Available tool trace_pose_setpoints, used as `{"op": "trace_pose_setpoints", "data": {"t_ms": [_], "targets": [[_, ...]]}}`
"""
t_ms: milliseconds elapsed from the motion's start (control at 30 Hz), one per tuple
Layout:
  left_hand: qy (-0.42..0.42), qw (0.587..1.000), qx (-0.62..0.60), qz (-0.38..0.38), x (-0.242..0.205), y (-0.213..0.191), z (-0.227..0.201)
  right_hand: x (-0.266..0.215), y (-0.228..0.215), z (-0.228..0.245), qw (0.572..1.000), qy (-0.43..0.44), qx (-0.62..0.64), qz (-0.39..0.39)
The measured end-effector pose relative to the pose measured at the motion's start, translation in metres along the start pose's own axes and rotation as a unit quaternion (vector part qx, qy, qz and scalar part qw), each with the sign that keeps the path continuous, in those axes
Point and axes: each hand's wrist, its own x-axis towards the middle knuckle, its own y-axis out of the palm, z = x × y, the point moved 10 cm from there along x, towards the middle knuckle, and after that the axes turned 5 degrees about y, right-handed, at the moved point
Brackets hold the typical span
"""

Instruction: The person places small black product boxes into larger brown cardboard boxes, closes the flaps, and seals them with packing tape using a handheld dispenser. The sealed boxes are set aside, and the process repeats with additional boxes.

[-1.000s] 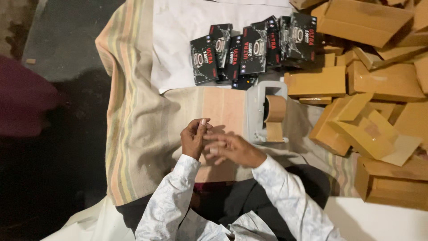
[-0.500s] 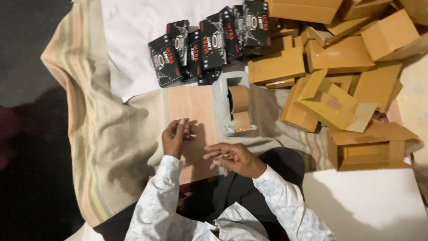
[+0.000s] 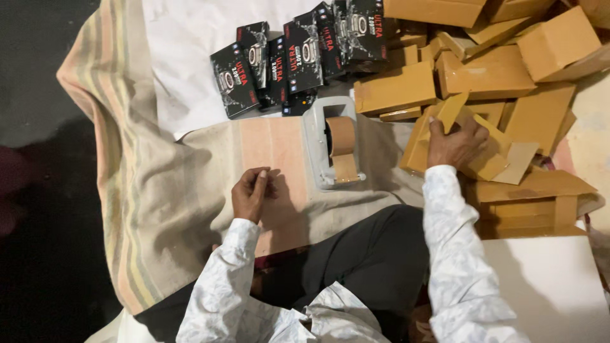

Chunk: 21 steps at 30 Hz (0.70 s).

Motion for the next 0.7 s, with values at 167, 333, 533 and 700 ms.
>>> {"op": "trace_pose_setpoints", "data": {"t_ms": [167, 333, 533, 700], "targets": [[0.013, 1.000, -0.019, 0.002, 0.003, -0.001, 0.006, 0.024, -0.004, 0.003, 0.998, -0.051, -0.019, -0.039], [-0.017, 0.998, -0.058, -0.005, 0.006, -0.004, 0.014, 0.027, -0.103, 0.093, 0.974, -0.158, 0.151, -0.053], [-0.049, 0.977, -0.194, -0.072, 0.013, -0.037, -0.005, -0.057, -0.193, 0.250, 0.903, -0.360, 0.232, -0.036], [0.026, 0.975, -0.206, -0.080, 0.005, -0.086, -0.054, -0.199, -0.179, 0.323, 0.777, -0.565, 0.263, 0.087]]}}
